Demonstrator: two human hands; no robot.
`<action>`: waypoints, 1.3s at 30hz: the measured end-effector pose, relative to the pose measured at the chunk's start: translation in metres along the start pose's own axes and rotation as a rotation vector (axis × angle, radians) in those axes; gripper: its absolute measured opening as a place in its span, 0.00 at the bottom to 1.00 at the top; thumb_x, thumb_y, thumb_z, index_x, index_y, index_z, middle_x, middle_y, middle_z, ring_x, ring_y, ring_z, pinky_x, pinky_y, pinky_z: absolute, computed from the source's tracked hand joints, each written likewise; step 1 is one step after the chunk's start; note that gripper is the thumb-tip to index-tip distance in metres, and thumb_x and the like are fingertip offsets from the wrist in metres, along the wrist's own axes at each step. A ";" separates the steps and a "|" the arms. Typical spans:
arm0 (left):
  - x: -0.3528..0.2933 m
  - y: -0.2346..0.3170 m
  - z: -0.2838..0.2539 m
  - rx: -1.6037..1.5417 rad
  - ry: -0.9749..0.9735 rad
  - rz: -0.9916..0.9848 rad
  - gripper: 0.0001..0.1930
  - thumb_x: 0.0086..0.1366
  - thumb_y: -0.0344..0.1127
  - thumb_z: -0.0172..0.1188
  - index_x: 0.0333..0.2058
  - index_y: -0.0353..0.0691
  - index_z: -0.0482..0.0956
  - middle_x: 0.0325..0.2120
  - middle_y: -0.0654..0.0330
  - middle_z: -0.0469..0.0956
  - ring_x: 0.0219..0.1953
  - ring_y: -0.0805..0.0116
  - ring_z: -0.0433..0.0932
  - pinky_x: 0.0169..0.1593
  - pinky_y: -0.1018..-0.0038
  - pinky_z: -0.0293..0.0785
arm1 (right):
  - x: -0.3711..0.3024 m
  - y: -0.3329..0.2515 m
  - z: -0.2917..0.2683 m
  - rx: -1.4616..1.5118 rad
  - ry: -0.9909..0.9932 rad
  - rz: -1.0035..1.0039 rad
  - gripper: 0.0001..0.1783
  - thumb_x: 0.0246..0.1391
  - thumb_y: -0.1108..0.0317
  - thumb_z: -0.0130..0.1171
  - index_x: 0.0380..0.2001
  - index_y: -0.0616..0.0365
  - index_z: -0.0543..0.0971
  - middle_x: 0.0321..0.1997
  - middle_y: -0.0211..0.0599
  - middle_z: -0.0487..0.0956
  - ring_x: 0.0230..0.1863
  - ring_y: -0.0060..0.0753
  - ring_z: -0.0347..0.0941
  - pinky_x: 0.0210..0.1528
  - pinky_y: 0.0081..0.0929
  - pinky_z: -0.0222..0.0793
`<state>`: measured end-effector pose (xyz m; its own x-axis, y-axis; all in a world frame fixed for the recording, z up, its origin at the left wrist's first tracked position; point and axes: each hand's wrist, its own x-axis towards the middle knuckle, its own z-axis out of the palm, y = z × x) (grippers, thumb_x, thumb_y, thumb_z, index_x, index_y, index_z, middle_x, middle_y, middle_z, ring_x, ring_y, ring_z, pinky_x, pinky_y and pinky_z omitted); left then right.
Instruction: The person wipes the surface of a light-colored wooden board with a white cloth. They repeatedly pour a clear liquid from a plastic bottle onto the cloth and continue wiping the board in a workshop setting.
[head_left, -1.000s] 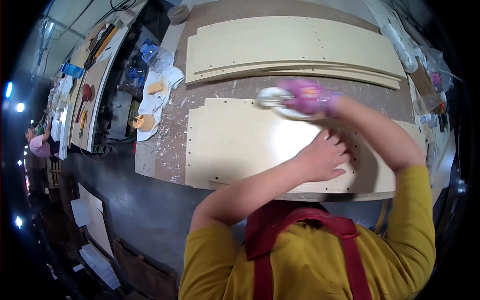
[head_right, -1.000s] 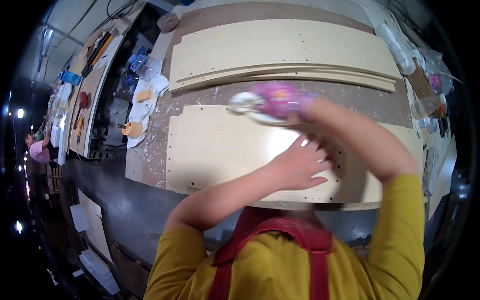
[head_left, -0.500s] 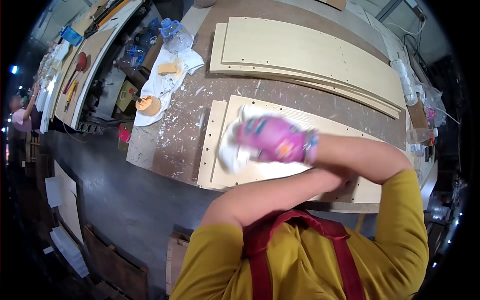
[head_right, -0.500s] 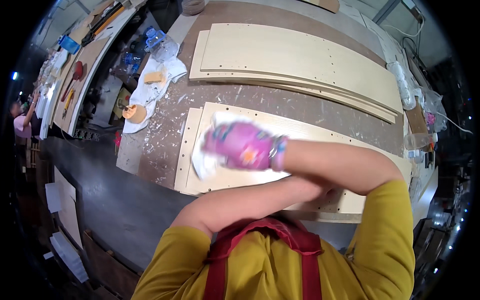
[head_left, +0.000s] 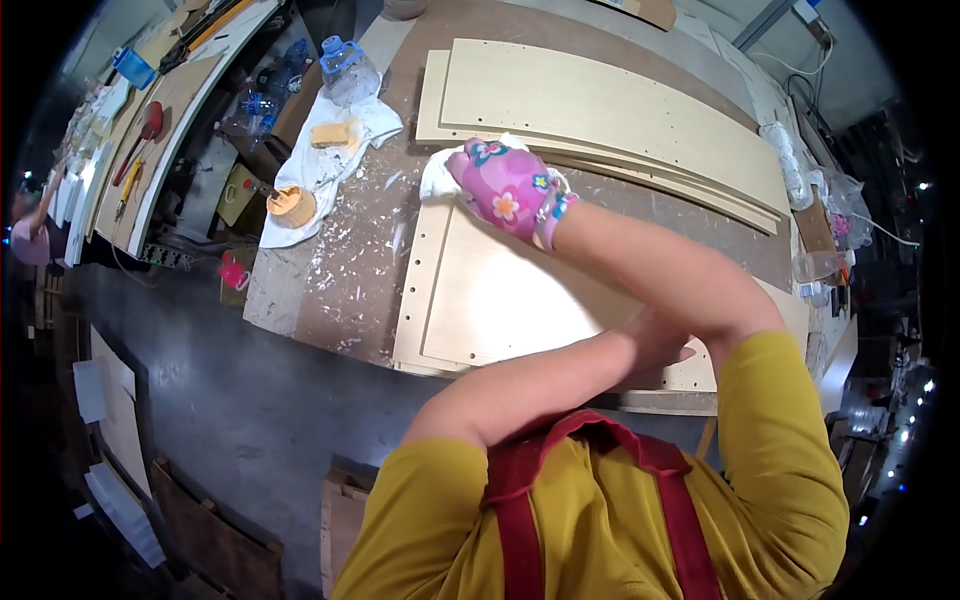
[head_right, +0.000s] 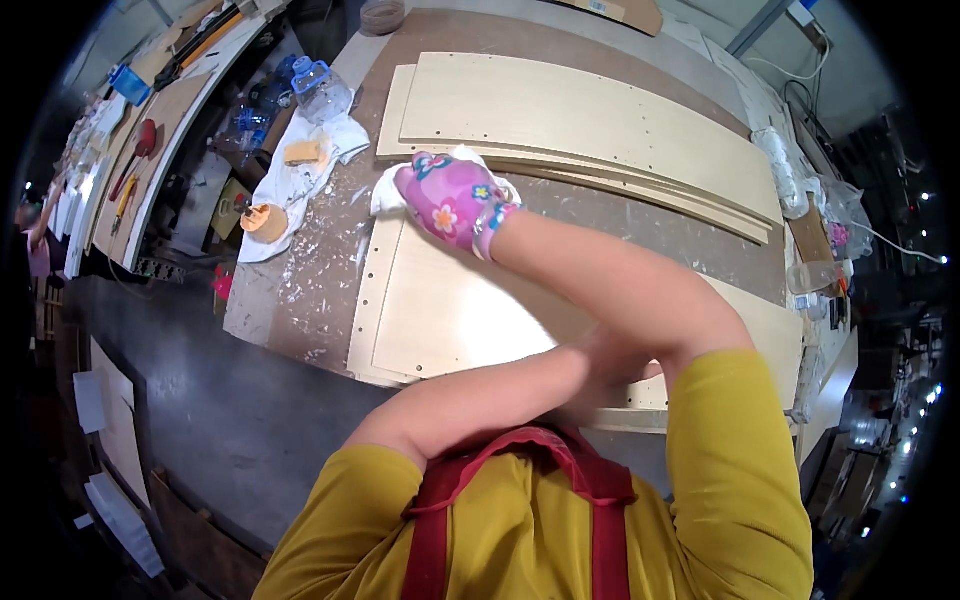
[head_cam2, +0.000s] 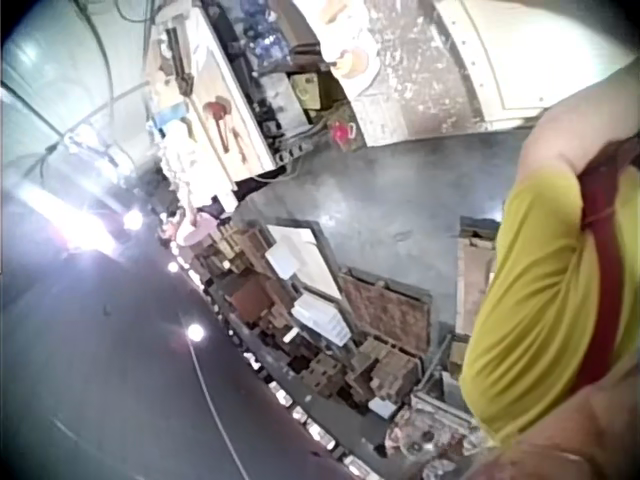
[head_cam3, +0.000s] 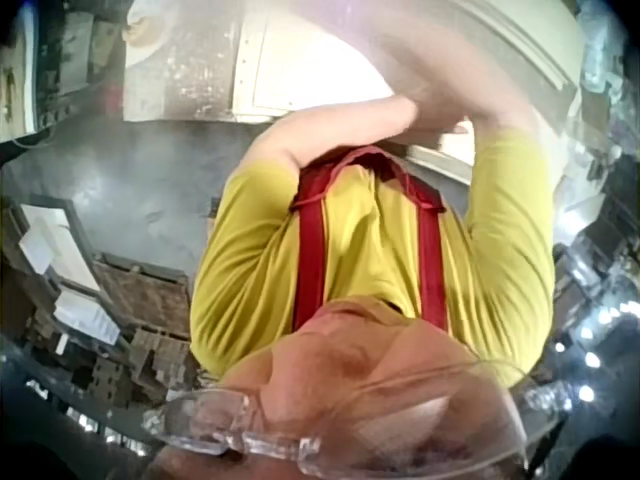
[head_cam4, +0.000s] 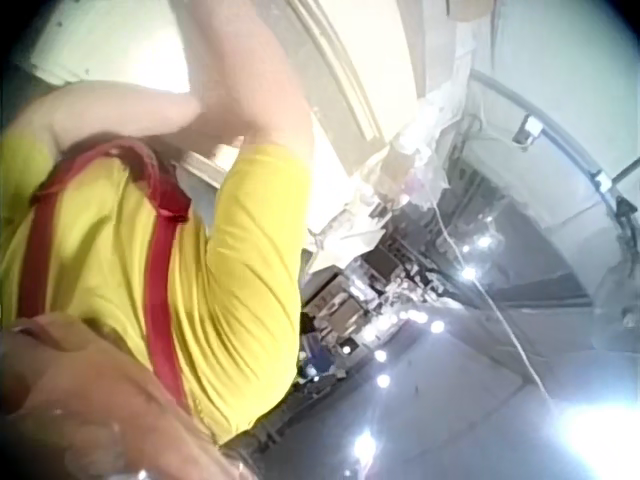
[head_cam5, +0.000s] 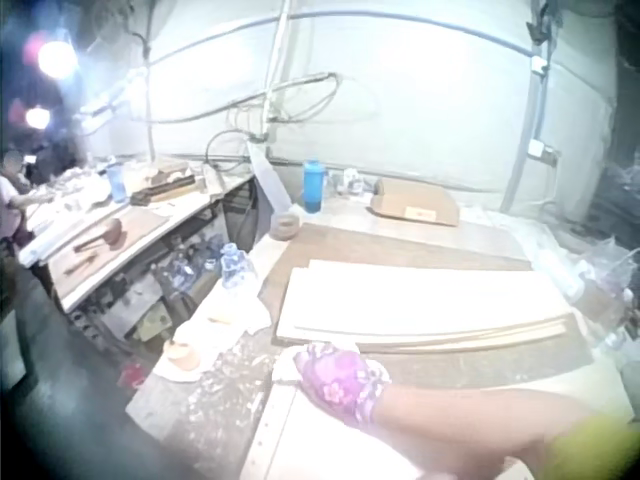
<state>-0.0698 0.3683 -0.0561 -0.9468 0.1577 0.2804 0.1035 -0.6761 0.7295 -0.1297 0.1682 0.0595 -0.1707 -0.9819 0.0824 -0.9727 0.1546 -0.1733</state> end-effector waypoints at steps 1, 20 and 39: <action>0.005 0.000 0.002 -0.033 -0.008 0.078 0.27 0.57 0.39 0.60 0.56 0.46 0.66 0.55 0.59 0.67 0.57 0.65 0.64 0.60 0.66 0.60 | -0.003 0.000 0.002 -0.007 0.085 -0.011 0.11 0.49 0.67 0.56 0.35 0.62 0.73 0.36 0.50 0.75 0.37 0.51 0.76 0.40 0.43 0.72; 0.010 0.004 0.002 0.767 -0.062 -0.027 0.24 0.60 0.44 0.58 0.55 0.48 0.71 0.57 0.58 0.68 0.63 0.61 0.60 0.66 0.64 0.52 | -0.045 -0.030 0.010 0.177 0.091 -0.266 0.17 0.46 0.65 0.60 0.41 0.55 0.72 0.37 0.45 0.76 0.42 0.47 0.75 0.39 0.42 0.73; 0.017 0.052 -0.008 1.622 -0.229 0.209 0.19 0.55 0.40 0.59 0.47 0.45 0.76 0.53 0.61 0.70 0.58 0.58 0.66 0.60 0.57 0.62 | -0.091 0.076 -0.060 1.266 0.140 0.477 0.18 0.59 0.58 0.55 0.49 0.56 0.76 0.42 0.38 0.80 0.41 0.27 0.78 0.42 0.26 0.76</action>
<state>-0.0825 0.3305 -0.0184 -0.8300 0.3617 0.4245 0.5448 0.6886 0.4786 -0.1972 0.2757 0.0980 -0.5350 -0.8307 -0.1539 -0.0181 0.1934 -0.9810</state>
